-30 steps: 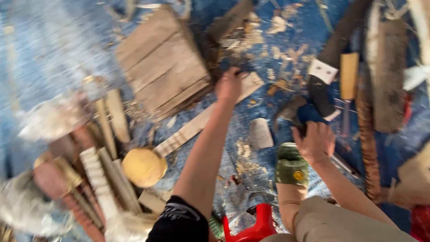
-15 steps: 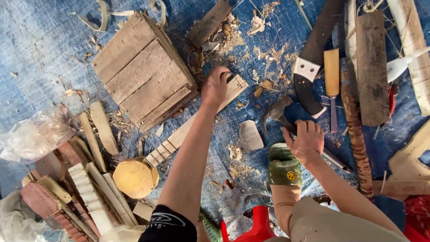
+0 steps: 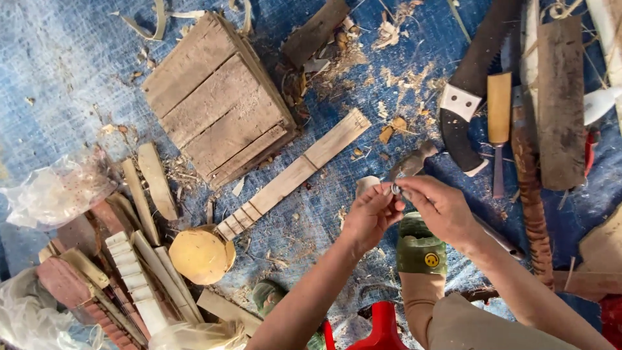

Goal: The person is using a hammer to drive small metal pins into the neck of a wooden stringed instrument and then tapping the wood to adjust its position.

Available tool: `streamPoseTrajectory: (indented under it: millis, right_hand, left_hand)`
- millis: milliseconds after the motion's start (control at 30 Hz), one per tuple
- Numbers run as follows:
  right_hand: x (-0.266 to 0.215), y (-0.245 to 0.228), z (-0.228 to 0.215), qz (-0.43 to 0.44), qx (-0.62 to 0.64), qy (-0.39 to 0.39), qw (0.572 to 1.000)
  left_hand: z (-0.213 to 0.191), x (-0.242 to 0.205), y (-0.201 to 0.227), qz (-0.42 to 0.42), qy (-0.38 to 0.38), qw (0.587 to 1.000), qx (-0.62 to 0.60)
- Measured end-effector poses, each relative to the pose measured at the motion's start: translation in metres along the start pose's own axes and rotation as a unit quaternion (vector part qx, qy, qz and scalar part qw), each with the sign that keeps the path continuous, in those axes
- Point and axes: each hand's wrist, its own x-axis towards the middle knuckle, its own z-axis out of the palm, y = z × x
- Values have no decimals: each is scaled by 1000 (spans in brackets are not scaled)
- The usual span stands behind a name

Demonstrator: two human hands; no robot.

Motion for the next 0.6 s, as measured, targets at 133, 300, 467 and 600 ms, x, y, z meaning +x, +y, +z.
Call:
streamPoseTrajectory:
  millis: [133,300,467,600]
  right_hand:
    - [3,0,2,27,27,-19,999]
    - [16,-34,-4,-6,-21,-90,996]
    - [30,-70,4,-81,-148,-105,980]
    - [50,-40,4,-12,-106,-103,989]
  left_hand:
    - [-23,5,-2,-18,-21,998,-62]
    - [-25,8,10,-13,-69,996,-53]
    - [-22,13,13,9,-70,995,-69]
    - [-21,13,28,36,-47,998,-1]
